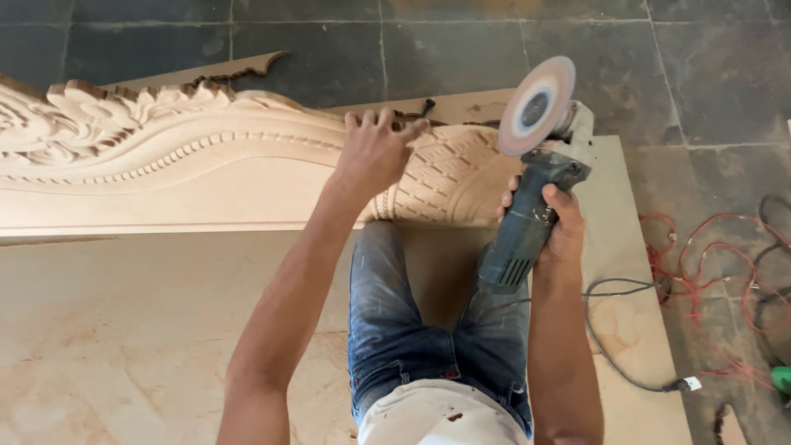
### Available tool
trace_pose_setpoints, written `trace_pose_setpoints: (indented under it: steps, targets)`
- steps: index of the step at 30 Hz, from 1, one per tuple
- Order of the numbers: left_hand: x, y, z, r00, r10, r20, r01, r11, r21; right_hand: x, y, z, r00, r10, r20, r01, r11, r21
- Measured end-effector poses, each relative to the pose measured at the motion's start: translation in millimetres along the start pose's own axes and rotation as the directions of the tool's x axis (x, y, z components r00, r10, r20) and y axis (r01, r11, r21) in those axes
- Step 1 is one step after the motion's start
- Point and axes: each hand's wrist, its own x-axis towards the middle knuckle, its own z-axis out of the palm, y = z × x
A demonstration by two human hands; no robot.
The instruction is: The person uses an angle grinder with a sanding disc to smooth the surface of a carved wooden piece. They hold the piece with one hand and operate the tool with the other, moving along the carved details.
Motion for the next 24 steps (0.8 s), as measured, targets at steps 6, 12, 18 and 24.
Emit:
trace_pose_setpoints:
  steps: [6,12,18,24]
  targets:
    - [12.8,-1.3,28.0,0.988,-0.153,-0.024,0.146,0.975,-0.169,-31.3,1.4,-36.0,0.997,-0.047,-0.054,0.051,0.995,0.084]
    - [11.8,-17.3,57.6,0.962,-0.090,-0.257,0.053,0.987,-0.149,-76.0,20.6,-80.7,0.989,-0.076,-0.124,0.102,0.970,0.220]
    - [15.6,-29.1,77.2,0.954,-0.050,-0.296,0.035,0.998,-0.056,-113.6,40.1,-118.1,0.993,0.028,-0.111,0.017,0.924,0.382]
    - [18.3,-27.7,89.0,0.958,-0.093,-0.271,0.086,0.996,-0.038,-135.8,54.4,-131.8,0.989,0.077,-0.128,-0.016,0.907,0.421]
